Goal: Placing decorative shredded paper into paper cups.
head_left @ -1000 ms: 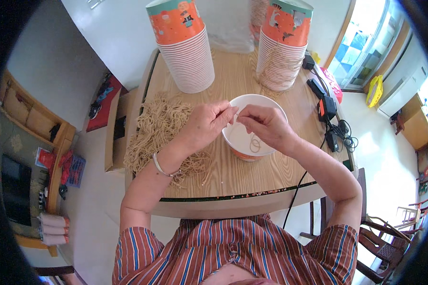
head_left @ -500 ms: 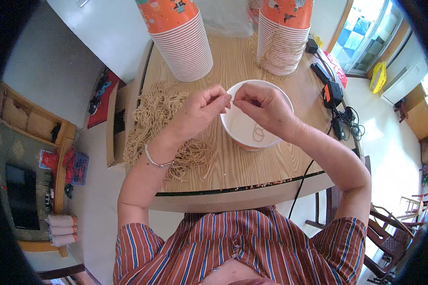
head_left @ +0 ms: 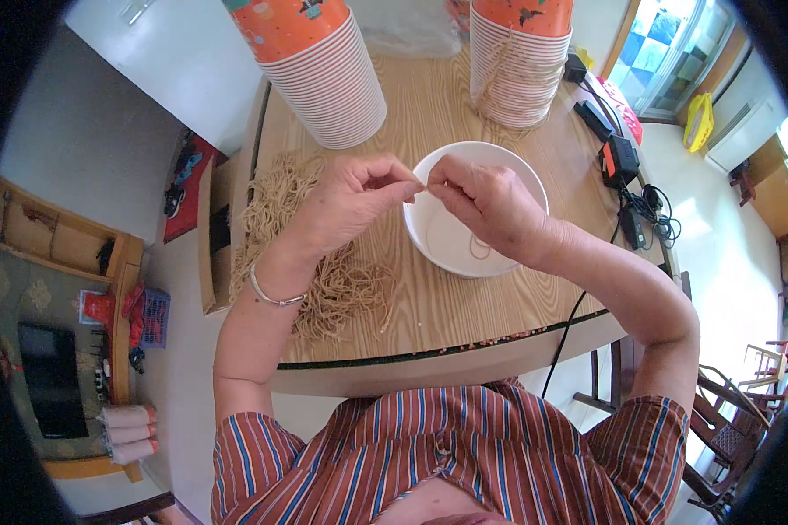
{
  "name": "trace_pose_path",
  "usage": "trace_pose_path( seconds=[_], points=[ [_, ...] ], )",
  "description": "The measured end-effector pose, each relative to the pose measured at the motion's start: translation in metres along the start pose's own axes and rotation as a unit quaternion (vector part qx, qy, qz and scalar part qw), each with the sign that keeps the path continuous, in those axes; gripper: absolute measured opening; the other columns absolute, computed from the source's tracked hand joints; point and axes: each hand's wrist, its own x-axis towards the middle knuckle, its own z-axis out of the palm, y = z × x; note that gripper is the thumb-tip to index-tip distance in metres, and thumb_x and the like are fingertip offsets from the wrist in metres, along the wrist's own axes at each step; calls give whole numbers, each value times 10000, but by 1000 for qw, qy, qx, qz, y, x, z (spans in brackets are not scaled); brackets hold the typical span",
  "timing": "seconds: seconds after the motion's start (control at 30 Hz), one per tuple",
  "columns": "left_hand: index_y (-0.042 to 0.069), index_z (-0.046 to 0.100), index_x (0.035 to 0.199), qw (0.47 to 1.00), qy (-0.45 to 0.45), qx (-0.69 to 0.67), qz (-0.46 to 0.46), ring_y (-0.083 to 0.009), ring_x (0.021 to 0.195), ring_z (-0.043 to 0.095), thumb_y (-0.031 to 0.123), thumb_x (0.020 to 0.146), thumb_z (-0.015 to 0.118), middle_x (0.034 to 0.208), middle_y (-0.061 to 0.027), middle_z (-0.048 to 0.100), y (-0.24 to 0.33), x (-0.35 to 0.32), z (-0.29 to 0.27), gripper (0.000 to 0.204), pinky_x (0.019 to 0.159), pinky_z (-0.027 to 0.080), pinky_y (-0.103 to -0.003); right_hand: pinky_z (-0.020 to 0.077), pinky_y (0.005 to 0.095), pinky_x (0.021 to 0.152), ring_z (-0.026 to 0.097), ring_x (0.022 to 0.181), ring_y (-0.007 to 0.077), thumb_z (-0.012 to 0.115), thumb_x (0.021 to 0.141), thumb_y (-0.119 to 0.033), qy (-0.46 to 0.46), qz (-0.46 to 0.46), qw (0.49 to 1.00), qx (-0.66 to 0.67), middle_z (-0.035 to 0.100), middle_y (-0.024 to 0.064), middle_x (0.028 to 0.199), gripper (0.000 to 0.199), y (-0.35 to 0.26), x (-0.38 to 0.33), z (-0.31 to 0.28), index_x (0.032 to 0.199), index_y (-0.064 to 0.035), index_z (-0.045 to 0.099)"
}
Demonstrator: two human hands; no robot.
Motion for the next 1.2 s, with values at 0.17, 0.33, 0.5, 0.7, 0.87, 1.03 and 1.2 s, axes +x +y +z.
trace_pose_path(
  seconds=[0.17,0.33,0.5,0.7,0.87,1.03,1.2],
  points=[
    [12,711,918,999,11,31,-19,-22,749,529,97,902,675,803,53,634,-2,1,0,94,683,446,-197,490,391,591,629,645,308,612,919,-114,-13,7,1000,-1,616,131,706,77,-2,0,-3,923,-59,558],
    [16,719,924,998,21,58,-18,-22,748,531,95,893,683,790,52,638,-1,2,1,92,683,450,-212,495,432,608,625,687,364,601,918,-128,-19,-28,999,-15,621,162,719,87,0,0,-3,938,-57,556],
    [8,716,925,987,46,145,51,-66,741,571,81,874,686,799,10,663,0,-2,3,94,700,470,-238,475,342,573,593,588,233,602,928,-103,-15,13,1000,22,578,109,652,63,4,-2,4,931,-46,577],
    [12,711,919,977,99,166,88,-83,771,588,33,865,674,848,-12,670,-11,-9,1,68,707,468,-233,425,277,549,476,611,67,596,943,-112,-43,108,988,104,532,2,648,97,4,1,6,922,-21,571],
    [12,701,954,982,141,122,-13,-64,785,577,43,891,659,881,-5,677,-33,-18,0,81,728,469,-227,439,286,551,499,598,81,597,934,-121,-80,141,982,98,557,11,649,121,6,0,4,894,-11,566],
    [1,656,1093,990,127,-24,-50,-81,900,622,21,922,621,991,-25,676,-57,-27,12,176,827,506,-231,454,306,552,540,577,128,596,915,-108,-97,121,986,57,585,64,654,114,8,1,9,885,-2,565],
    [-15,637,1107,992,102,-50,-54,-105,961,634,11,935,601,1023,-41,672,-55,-28,15,178,880,514,-248,461,331,532,560,550,161,593,902,-96,-103,111,988,42,586,85,645,100,6,4,9,886,0,569]
  ],
)
